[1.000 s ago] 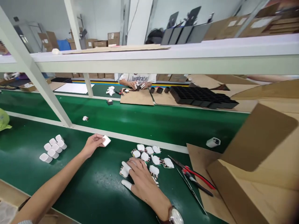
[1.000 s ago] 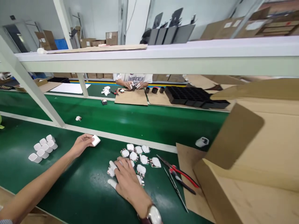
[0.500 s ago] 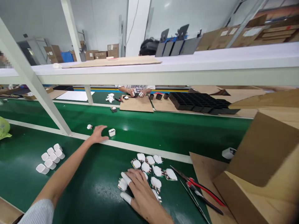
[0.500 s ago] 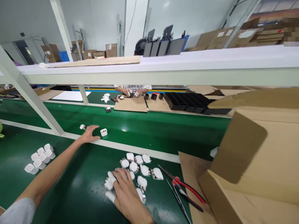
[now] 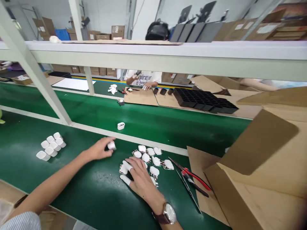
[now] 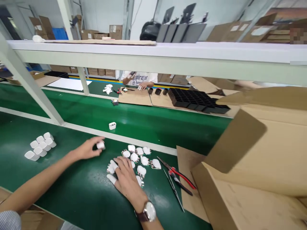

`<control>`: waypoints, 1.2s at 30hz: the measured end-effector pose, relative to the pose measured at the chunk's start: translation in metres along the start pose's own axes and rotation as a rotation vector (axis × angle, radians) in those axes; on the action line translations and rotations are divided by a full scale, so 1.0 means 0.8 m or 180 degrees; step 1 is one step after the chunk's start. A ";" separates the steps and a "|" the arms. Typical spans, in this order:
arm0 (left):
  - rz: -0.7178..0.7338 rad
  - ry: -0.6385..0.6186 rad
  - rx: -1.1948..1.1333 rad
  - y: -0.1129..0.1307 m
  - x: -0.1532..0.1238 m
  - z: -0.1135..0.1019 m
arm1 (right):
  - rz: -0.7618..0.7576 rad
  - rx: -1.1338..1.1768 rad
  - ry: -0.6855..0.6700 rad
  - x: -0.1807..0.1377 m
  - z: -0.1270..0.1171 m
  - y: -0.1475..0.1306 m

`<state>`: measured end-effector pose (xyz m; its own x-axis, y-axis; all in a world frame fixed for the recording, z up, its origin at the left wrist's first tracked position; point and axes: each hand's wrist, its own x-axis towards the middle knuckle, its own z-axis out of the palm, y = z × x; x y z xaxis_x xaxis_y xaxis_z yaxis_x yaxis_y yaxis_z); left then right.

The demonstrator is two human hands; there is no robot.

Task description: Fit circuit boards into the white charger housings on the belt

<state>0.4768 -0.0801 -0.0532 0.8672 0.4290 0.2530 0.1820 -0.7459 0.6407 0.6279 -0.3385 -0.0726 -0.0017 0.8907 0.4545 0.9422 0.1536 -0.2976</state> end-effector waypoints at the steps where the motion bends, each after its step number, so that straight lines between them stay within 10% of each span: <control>1: 0.0184 -0.0238 -0.0051 0.014 -0.022 0.008 | -0.0008 0.0023 0.0059 0.000 0.000 0.002; 6: 0.0330 -0.0065 0.0748 0.031 -0.099 -0.041 | -0.0150 0.0117 0.0069 0.004 0.004 0.015; 11: -0.0485 0.1160 0.1541 -0.027 -0.158 -0.159 | -0.0366 -0.0145 -0.0231 0.032 0.017 0.014; 15: -0.0957 0.1169 0.2515 -0.070 -0.195 -0.192 | -0.0146 -0.0438 -0.0615 0.071 0.029 -0.008; 20: -0.0354 0.1013 0.2004 -0.065 -0.173 -0.160 | 0.0139 -0.0536 -0.0978 0.097 0.039 -0.028; 27: 0.0459 -0.0357 0.0167 0.010 -0.101 -0.054 | 0.0156 -0.0562 -0.1108 0.095 0.037 -0.023; 36: -0.0156 -0.0165 -0.0483 -0.021 -0.109 0.002 | 0.0015 0.0352 -0.0635 0.098 0.025 -0.002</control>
<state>0.3990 -0.1061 -0.0874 0.8825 0.4331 0.1835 0.1560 -0.6375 0.7545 0.6194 -0.2604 -0.0535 -0.0739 0.9568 0.2812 0.9000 0.1854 -0.3945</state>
